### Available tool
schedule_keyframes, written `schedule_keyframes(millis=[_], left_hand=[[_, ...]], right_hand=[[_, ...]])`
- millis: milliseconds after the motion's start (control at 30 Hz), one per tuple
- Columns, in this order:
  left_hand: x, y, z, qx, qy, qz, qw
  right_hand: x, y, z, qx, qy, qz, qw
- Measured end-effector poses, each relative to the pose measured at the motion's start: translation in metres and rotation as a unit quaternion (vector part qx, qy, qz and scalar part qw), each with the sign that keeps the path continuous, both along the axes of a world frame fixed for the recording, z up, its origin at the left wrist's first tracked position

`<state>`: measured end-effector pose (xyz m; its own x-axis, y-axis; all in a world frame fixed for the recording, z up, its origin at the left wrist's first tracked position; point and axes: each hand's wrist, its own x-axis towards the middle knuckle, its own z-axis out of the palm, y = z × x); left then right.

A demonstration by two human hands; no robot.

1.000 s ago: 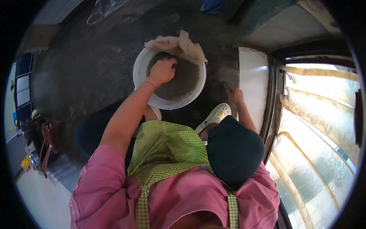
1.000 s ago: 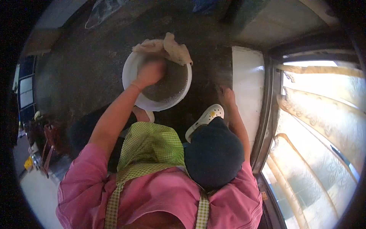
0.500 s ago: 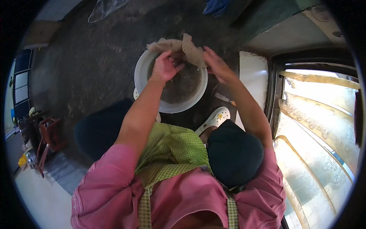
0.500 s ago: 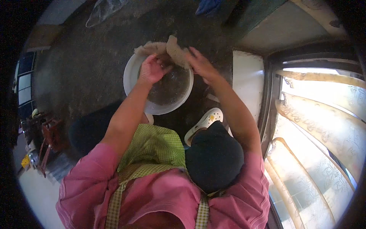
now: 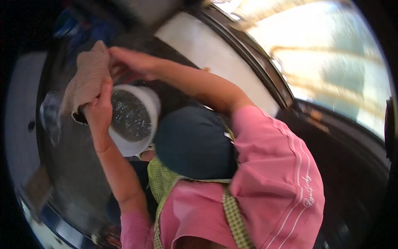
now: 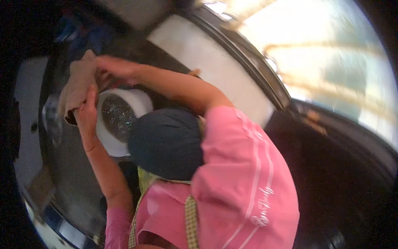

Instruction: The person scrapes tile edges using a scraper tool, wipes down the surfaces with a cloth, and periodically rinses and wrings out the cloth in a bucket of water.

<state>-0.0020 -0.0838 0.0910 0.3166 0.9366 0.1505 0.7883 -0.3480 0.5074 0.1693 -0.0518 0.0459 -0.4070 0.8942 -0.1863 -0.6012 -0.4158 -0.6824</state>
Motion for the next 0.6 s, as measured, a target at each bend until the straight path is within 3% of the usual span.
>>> schedule_keyframes(millis=[33,100,167,233,267,333,400,433,467,500,567,600], left_hand=[[0.035,-0.012,0.026,-0.106,-0.066,-0.003,0.992],[0.069,-0.050,0.034,-0.065,0.159,-0.131,0.976],[0.089,-0.046,0.038,-0.081,0.190,-0.179,0.962],[0.098,-0.037,0.040,-0.128,0.025,-0.290,0.948],[0.100,-0.038,0.035,-0.133,-0.013,-0.268,0.954],[0.094,-0.025,0.007,-0.092,0.011,-0.219,0.971],[0.083,-0.006,-0.008,-0.076,0.064,-0.169,0.981],[0.078,0.001,-0.019,-0.084,0.067,-0.174,0.979],[0.072,0.004,-0.031,-0.057,0.113,-0.155,0.980],[0.065,0.007,-0.040,-0.028,0.160,-0.136,0.977],[0.051,0.013,-0.062,-0.015,0.209,-0.135,0.969],[0.048,0.012,-0.068,0.001,0.256,-0.128,0.958]], right_hand=[[-0.003,-0.006,0.002,-0.087,0.150,0.051,0.983],[0.012,-0.025,-0.013,-0.089,0.172,-0.002,0.981],[0.039,-0.036,-0.022,-0.107,0.235,-0.085,0.962],[0.084,-0.078,-0.030,-0.165,0.210,-0.192,0.944],[0.114,-0.108,-0.029,-0.167,0.213,-0.202,0.941],[0.171,-0.165,-0.037,-0.201,-0.048,-0.356,0.911],[0.219,-0.222,-0.055,-0.225,-0.269,-0.377,0.857],[0.247,-0.254,-0.086,-0.272,-0.451,-0.265,0.807],[0.261,-0.264,-0.057,-0.300,-0.611,-0.101,0.725],[0.268,-0.278,-0.077,-0.305,-0.607,-0.098,0.727],[0.273,-0.312,-0.152,-0.431,-0.659,-0.120,0.605],[0.275,-0.320,-0.176,-0.434,-0.655,-0.115,0.608]])
